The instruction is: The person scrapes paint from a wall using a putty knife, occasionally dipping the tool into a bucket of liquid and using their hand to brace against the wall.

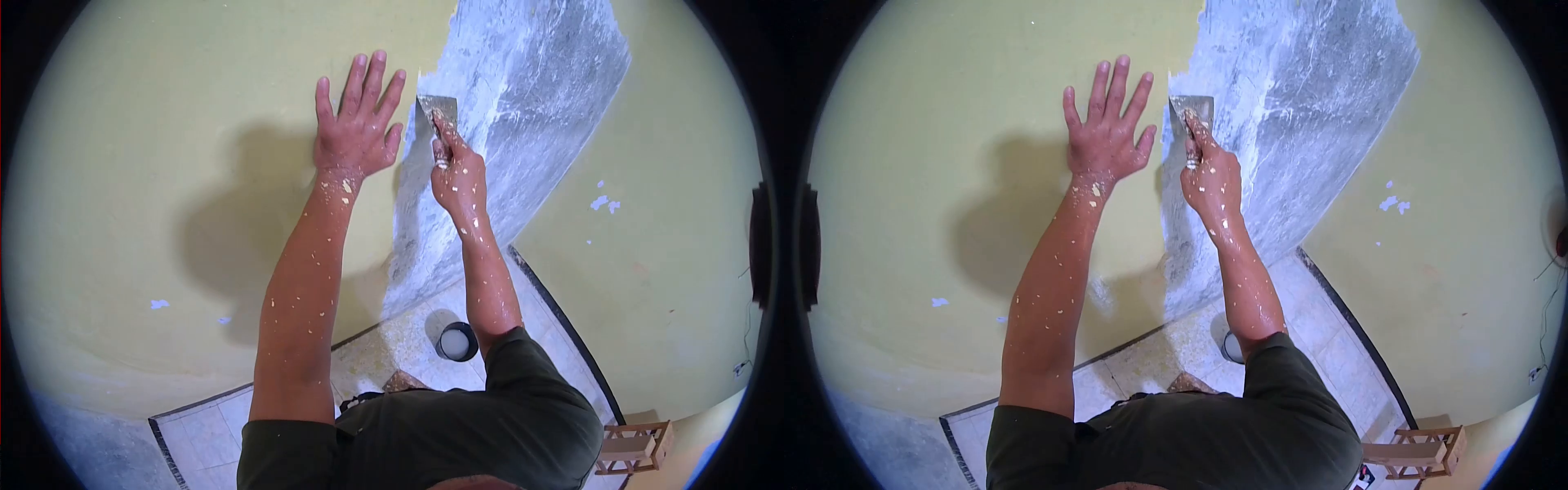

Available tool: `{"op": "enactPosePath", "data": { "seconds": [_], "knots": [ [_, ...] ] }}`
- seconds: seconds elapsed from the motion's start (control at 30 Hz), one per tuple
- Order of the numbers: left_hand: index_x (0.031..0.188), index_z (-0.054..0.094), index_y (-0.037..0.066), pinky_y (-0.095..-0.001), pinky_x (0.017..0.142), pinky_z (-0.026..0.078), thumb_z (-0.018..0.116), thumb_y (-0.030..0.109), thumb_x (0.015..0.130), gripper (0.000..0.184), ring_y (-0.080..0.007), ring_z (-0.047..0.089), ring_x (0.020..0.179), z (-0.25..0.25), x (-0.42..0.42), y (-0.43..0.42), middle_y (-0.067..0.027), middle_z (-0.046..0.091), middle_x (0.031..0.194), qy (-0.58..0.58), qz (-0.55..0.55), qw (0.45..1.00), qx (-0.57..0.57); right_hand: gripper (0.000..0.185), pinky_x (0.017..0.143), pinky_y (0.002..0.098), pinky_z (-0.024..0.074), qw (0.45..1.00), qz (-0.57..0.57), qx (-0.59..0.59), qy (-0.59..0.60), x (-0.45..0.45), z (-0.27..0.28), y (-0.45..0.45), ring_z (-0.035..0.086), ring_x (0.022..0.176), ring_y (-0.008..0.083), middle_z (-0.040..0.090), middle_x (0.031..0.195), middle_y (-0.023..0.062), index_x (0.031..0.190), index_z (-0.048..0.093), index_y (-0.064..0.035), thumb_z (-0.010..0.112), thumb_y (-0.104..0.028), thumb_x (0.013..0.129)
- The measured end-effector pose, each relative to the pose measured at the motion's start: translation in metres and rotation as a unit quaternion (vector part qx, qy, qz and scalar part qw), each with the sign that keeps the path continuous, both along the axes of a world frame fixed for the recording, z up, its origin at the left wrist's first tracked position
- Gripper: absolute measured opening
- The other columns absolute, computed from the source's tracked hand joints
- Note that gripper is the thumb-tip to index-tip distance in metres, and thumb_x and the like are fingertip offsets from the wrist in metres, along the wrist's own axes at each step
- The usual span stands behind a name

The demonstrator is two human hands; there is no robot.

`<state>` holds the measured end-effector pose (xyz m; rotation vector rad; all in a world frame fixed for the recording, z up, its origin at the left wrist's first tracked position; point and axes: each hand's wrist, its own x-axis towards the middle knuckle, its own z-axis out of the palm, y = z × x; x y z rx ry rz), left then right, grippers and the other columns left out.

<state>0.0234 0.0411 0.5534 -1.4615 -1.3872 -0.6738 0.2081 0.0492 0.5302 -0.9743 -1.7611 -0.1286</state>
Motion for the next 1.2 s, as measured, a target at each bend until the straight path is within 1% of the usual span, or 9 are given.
{"op": "enactPosePath", "data": {
  "seconds": [0.13, 0.53, 0.7, 0.77, 0.8, 0.93, 1.03, 1.13, 1.2],
  "knots": [
    [0.157, 0.029, 0.035, -0.0653, 0.117, 0.007, 0.056, 0.057, 0.084, 0.081, -0.0249, 0.016, 0.154, -0.004, 0.001, -0.001, -0.0042, 0.017, 0.168, -0.001, 0.002, 1.0, -0.013, 0.068, 0.081, 0.0412, 0.0561, 0.995, 0.03, -0.077, 0.058, 0.0, 0.043, -0.007, 0.069, 0.089, 0.0428, 0.071, 0.102, 0.024, 0.138, 0.06, -0.02, 0.055, 0.004, 0.074],
    [0.158, 0.028, 0.035, -0.0646, 0.118, 0.006, 0.056, 0.056, 0.084, 0.082, -0.0244, 0.016, 0.154, -0.003, 0.005, -0.003, -0.0039, 0.017, 0.168, -0.001, -0.007, 1.0, -0.015, 0.066, 0.087, 0.0416, 0.0544, 0.99, 0.011, -0.125, 0.063, 0.01, 0.035, -0.005, 0.07, 0.099, 0.0388, 0.073, 0.106, 0.0198, 0.136, 0.062, -0.0215, 0.053, 0.004, 0.076],
    [0.157, 0.028, 0.036, -0.0652, 0.117, 0.007, 0.057, 0.056, 0.084, 0.081, -0.0244, 0.016, 0.154, 0.0, 0.002, -0.001, -0.0034, 0.016, 0.168, -0.004, 0.008, 1.0, -0.019, 0.063, 0.085, 0.0419, 0.0549, 0.995, 0.025, -0.052, 0.085, 0.001, 0.039, 0.005, 0.07, 0.094, 0.0408, 0.072, 0.1, 0.0227, 0.134, 0.064, -0.0184, 0.056, 0.004, 0.075],
    [0.157, 0.028, 0.036, -0.0652, 0.117, 0.007, 0.057, 0.056, 0.084, 0.081, -0.0245, 0.015, 0.154, 0.0, 0.002, -0.002, -0.0035, 0.015, 0.168, 0.0, 0.006, 1.0, -0.023, 0.042, 0.093, 0.0356, 0.051, 0.985, -0.006, -0.158, 0.068, 0.006, 0.064, -0.005, 0.068, 0.11, 0.0346, 0.068, 0.12, 0.0243, 0.137, 0.062, -0.0181, 0.056, -0.005, 0.097],
    [0.157, 0.028, 0.036, -0.0652, 0.117, 0.006, 0.057, 0.056, 0.084, 0.082, -0.0244, 0.015, 0.154, -0.001, 0.002, -0.002, -0.0035, 0.015, 0.168, -0.002, 0.002, 1.0, -0.024, 0.042, 0.093, 0.0356, 0.051, 0.985, -0.01, -0.161, 0.067, 0.009, 0.058, -0.008, 0.068, 0.11, 0.0346, 0.068, 0.12, 0.0243, 0.137, 0.062, -0.0181, 0.056, -0.005, 0.097],
    [0.157, 0.029, 0.036, -0.0656, 0.117, 0.008, 0.057, 0.056, 0.084, 0.081, -0.0243, 0.016, 0.154, -0.002, 0.002, -0.001, -0.0035, 0.016, 0.168, -0.007, -0.003, 1.0, -0.021, 0.044, 0.09, 0.0368, 0.0525, 0.995, 0.004, -0.095, 0.041, 0.003, 0.03, -0.004, 0.069, 0.106, 0.0352, 0.068, 0.118, 0.0247, 0.136, 0.062, -0.0183, 0.057, -0.004, 0.095],
    [0.157, 0.029, 0.036, -0.0655, 0.117, 0.008, 0.057, 0.056, 0.084, 0.081, -0.0242, 0.016, 0.154, -0.001, 0.002, -0.003, -0.0039, 0.016, 0.168, -0.008, -0.005, 1.0, -0.027, 0.043, 0.091, 0.0373, 0.0523, 0.996, 0.023, -0.054, 0.065, -0.001, 0.067, -0.004, 0.068, 0.11, 0.0354, 0.067, 0.118, 0.0247, 0.135, 0.062, -0.0174, 0.056, -0.004, 0.095],
    [0.157, 0.028, 0.035, -0.0652, 0.117, 0.007, 0.057, 0.055, 0.084, 0.081, -0.0247, 0.015, 0.154, -0.002, 0.001, -0.002, -0.0045, 0.015, 0.168, -0.002, -0.011, 1.0, -0.019, 0.042, 0.092, 0.0376, 0.0519, 0.991, -0.016, -0.121, 0.047, 0.0, 0.067, -0.014, 0.067, 0.113, 0.0362, 0.067, 0.12, 0.0246, 0.135, 0.062, -0.0164, 0.056, -0.004, 0.095],
    [0.158, 0.028, 0.035, -0.0649, 0.118, 0.005, 0.057, 0.056, 0.084, 0.082, -0.0247, 0.015, 0.154, 0.002, 0.002, -0.004, -0.0045, 0.016, 0.168, -0.002, -0.009, 1.0, -0.014, 0.039, 0.092, 0.0374, 0.052, 0.997, -0.003, -0.076, 0.032, 0.006, 0.026, -0.001, 0.066, 0.114, 0.0348, 0.067, 0.121, 0.0233, 0.134, 0.063, -0.0145, 0.057, -0.008, 0.097]
  ]
}}
